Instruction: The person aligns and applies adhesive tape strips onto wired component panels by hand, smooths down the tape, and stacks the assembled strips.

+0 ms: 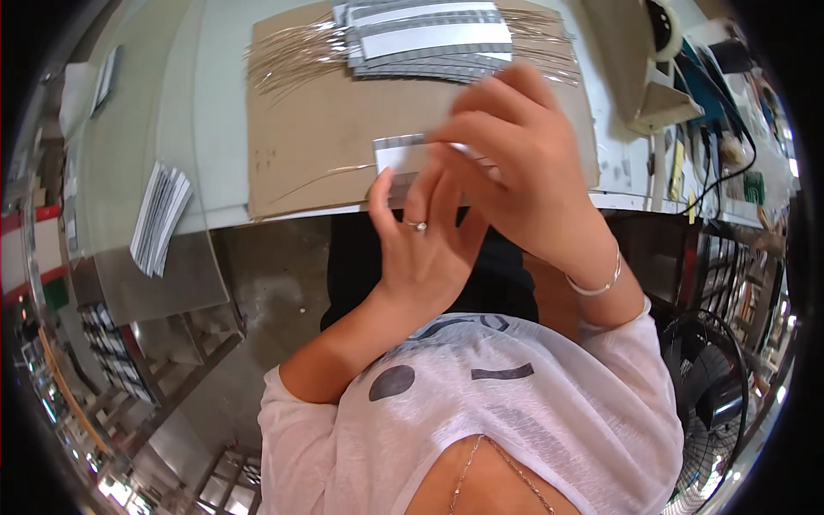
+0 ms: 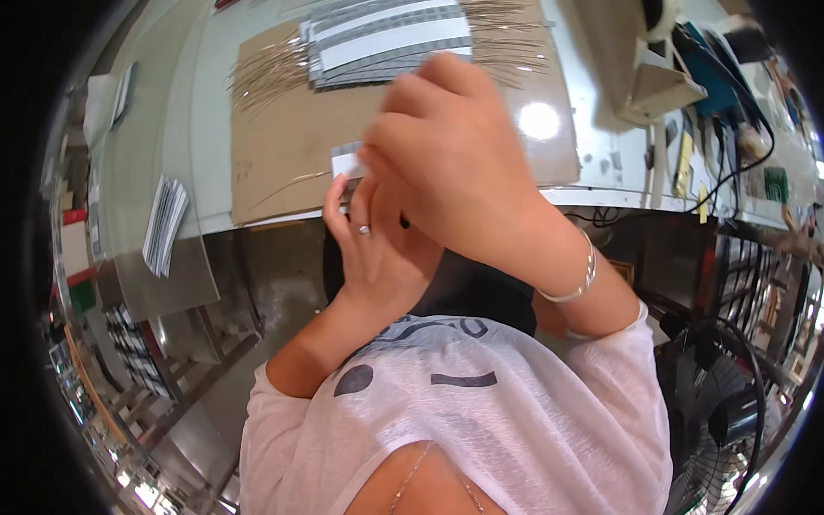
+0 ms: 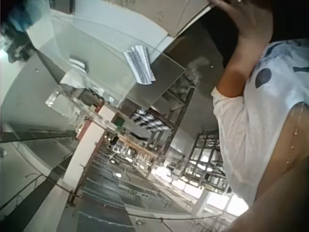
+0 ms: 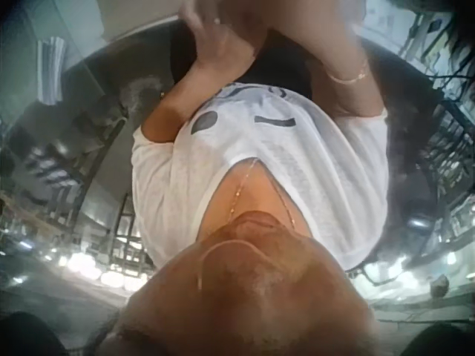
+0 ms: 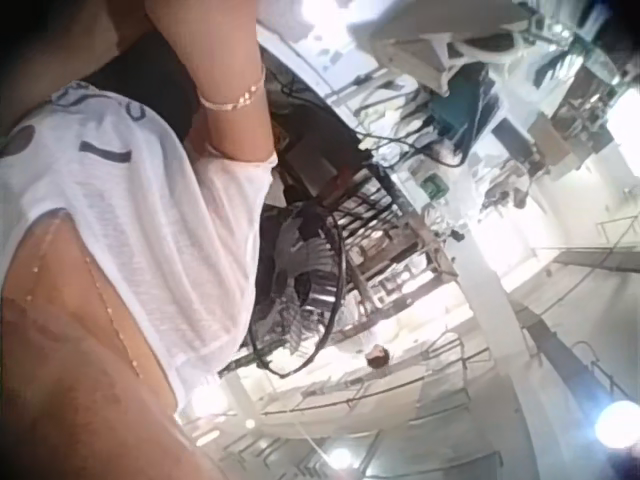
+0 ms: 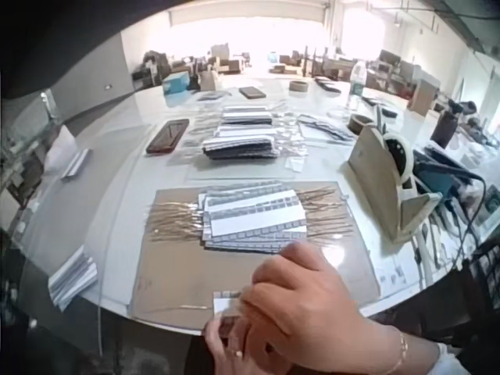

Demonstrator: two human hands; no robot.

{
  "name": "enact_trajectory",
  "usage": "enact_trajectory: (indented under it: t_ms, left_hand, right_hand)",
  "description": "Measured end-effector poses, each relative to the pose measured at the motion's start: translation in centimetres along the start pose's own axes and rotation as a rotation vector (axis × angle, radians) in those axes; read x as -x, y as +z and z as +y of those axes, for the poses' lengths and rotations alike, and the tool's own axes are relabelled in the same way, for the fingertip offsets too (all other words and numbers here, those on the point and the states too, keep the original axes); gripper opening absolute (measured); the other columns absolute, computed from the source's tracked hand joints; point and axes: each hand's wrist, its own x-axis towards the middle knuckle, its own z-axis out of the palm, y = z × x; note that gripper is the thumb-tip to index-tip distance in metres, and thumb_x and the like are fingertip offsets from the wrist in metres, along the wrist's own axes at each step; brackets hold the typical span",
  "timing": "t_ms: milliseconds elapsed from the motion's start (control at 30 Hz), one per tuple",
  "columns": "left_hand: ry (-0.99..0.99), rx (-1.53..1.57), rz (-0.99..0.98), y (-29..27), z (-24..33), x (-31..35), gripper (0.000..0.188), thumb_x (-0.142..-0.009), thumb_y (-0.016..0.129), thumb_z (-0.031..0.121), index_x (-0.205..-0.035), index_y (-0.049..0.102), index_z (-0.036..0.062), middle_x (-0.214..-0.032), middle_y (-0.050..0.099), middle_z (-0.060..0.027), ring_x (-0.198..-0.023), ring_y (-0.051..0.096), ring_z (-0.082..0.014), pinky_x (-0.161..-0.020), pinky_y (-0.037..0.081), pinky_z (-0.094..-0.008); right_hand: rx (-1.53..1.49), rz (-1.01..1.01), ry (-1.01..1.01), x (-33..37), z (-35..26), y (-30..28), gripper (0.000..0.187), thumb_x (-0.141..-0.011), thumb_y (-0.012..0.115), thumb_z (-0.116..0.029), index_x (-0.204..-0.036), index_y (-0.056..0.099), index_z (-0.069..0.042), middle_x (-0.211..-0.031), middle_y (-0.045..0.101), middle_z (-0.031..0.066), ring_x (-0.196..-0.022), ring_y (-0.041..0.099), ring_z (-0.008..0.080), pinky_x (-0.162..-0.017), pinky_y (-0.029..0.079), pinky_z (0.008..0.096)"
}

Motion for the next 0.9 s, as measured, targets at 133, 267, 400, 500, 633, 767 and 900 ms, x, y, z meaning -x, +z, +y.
enact_trajectory:
  t_ms: [133, 267, 400, 500, 633, 767, 900]
  left_hand:
    - [0.051, -0.158, -0.11, 0.3, -0.2, 0.8, 0.051, -0.086, 0.071, 0.026, -0.134, 0.063, 0.0116, -0.137, 0.057, -0.0149, -0.132, 0.048, -0.0385, -0.104, 0.03, -0.067]
    - [0.03, -0.068, -0.117, 0.7, -0.4, 1.2, 0.052, -0.086, 0.07, 0.026, -0.135, 0.061, 0.0117, -0.135, 0.057, -0.0149, -0.129, 0.05, -0.0389, -0.102, 0.031, -0.0662]
    - [0.073, -0.227, -0.166, -0.4, -0.3, 0.7, 0.042, -0.085, 0.071, 0.026, -0.125, 0.068, 0.0126, -0.135, 0.055, -0.0175, -0.127, 0.049, -0.0375, -0.106, 0.032, -0.0619]
    - [0.027, -0.091, 0.058, 0.4, -0.3, 0.0, 0.034, -0.085, 0.073, 0.02, -0.119, 0.071, 0.0124, -0.12, 0.054, -0.0086, -0.123, 0.048, -0.0248, -0.105, 0.033, -0.062]
    - [0.052, -0.069, 0.017, -0.1, -0.4, -0.1, 0.034, -0.085, 0.071, 0.014, -0.119, 0.07, 0.0138, -0.121, 0.053, -0.0072, -0.121, 0.047, -0.022, -0.105, 0.032, -0.0625]
    - [0.048, -0.081, 0.027, 0.1, -0.3, -0.3, 0.03, -0.088, 0.067, 0.012, -0.118, 0.069, 0.0137, -0.131, 0.056, -0.0054, -0.127, 0.048, -0.0239, -0.105, 0.031, -0.0624]
    - [0.059, -0.087, -0.048, -0.2, 0.2, -0.9, 0.026, -0.09, 0.065, 0.015, -0.116, 0.068, 0.0137, -0.14, 0.056, -0.006, -0.132, 0.048, -0.026, -0.105, 0.031, -0.0632]
  right_hand:
    - [-0.048, -0.324, -0.075, -4.2, -1.4, 4.4, 0.014, -0.075, 0.079, -0.012, -0.083, 0.067, -0.006, -0.09, 0.057, 0.0074, -0.096, 0.052, 0.0277, -0.083, 0.046, 0.038]
    - [0.003, -0.439, -0.07, -5.2, -2.2, 5.1, 0.015, -0.075, 0.079, -0.013, -0.08, 0.067, -0.007, -0.089, 0.057, 0.0069, -0.096, 0.052, 0.0265, -0.085, 0.044, 0.0386]
    - [-0.151, -0.118, 0.081, -2.9, -1.0, 3.2, 0.011, -0.075, 0.078, -0.008, -0.081, 0.068, -0.008, -0.089, 0.059, 0.0056, -0.092, 0.053, 0.0269, -0.084, 0.045, 0.0384]
    - [-0.205, -0.071, 0.272, 0.0, 0.4, 0.4, 0.012, -0.075, 0.077, -0.004, -0.084, 0.069, -0.006, -0.09, 0.058, 0.0057, -0.093, 0.053, 0.0267, -0.085, 0.045, 0.036]
    - [-0.175, -0.032, 0.408, 2.5, 1.4, -0.9, 0.008, -0.074, 0.074, -0.005, -0.082, 0.07, -0.005, -0.088, 0.06, 0.0095, -0.092, 0.053, 0.0308, -0.082, 0.047, 0.0386]
    - [-0.146, -0.118, 0.412, 3.0, 1.7, -1.1, 0.008, -0.075, 0.073, -0.005, -0.082, 0.07, -0.005, -0.088, 0.06, 0.0092, -0.092, 0.052, 0.0314, -0.081, 0.047, 0.0391]
    - [-0.068, -0.117, 0.386, 3.0, 1.9, -1.7, 0.01, -0.074, 0.075, -0.007, -0.082, 0.069, -0.006, -0.088, 0.06, 0.0094, -0.091, 0.054, 0.0329, -0.08, 0.046, 0.0413]
